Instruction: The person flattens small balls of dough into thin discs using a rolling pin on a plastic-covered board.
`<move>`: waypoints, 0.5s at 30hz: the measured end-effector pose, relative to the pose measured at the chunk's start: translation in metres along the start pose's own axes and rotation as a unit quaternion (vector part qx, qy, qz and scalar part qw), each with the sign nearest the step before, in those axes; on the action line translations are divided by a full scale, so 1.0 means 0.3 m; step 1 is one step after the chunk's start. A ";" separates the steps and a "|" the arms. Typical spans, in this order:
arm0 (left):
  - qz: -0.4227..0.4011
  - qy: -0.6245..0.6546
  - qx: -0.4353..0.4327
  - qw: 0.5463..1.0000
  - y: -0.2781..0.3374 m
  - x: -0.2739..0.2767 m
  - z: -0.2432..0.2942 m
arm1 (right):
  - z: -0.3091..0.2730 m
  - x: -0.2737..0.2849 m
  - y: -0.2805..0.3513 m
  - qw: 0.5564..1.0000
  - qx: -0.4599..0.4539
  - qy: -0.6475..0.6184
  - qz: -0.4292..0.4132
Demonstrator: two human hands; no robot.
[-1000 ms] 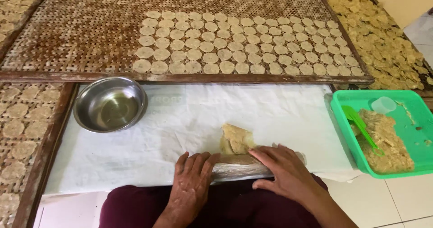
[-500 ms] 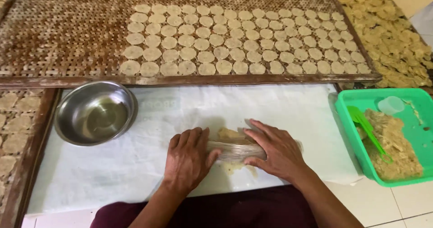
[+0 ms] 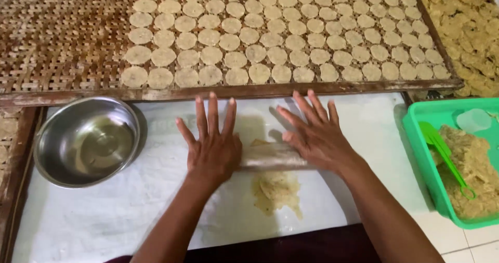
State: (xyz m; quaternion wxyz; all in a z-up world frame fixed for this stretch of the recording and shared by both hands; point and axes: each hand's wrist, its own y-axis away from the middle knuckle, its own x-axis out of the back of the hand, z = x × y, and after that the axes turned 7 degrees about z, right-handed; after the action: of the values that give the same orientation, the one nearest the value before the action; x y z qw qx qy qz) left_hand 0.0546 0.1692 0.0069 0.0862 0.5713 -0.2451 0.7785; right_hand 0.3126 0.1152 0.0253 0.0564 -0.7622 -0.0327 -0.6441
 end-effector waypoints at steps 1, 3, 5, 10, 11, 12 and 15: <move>0.022 -0.004 -0.009 1.000 -0.011 -0.012 -0.008 | 0.004 -0.001 -0.020 1.000 0.001 0.003 -0.001; 0.018 -0.012 -0.012 1.000 -0.004 -0.007 0.000 | 0.003 -0.011 -0.015 1.000 -0.007 0.004 0.013; 0.022 -0.022 -0.016 0.999 -0.004 0.017 0.013 | -0.001 -0.014 -0.005 0.999 -0.011 0.009 0.036; 0.056 0.005 -0.047 0.997 0.115 -0.023 0.025 | 0.015 -0.091 0.104 0.995 0.015 0.073 0.070; 0.059 0.004 -0.046 0.997 0.143 -0.011 0.034 | -0.002 -0.091 0.129 0.994 0.017 0.075 0.072; 0.050 0.011 -0.043 0.998 0.173 0.002 0.044 | -0.022 -0.091 0.156 0.992 0.008 0.095 0.080; 0.023 0.008 -0.055 0.998 0.265 0.035 0.058 | -0.075 -0.084 0.238 0.990 0.001 0.081 0.117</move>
State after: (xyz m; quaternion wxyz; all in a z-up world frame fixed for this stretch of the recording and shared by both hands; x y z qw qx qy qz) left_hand 0.0329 0.0906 -0.0019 0.1012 0.5535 -0.3003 0.7702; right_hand 0.2951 0.0420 0.0011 0.1349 -0.7059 0.0608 -0.6927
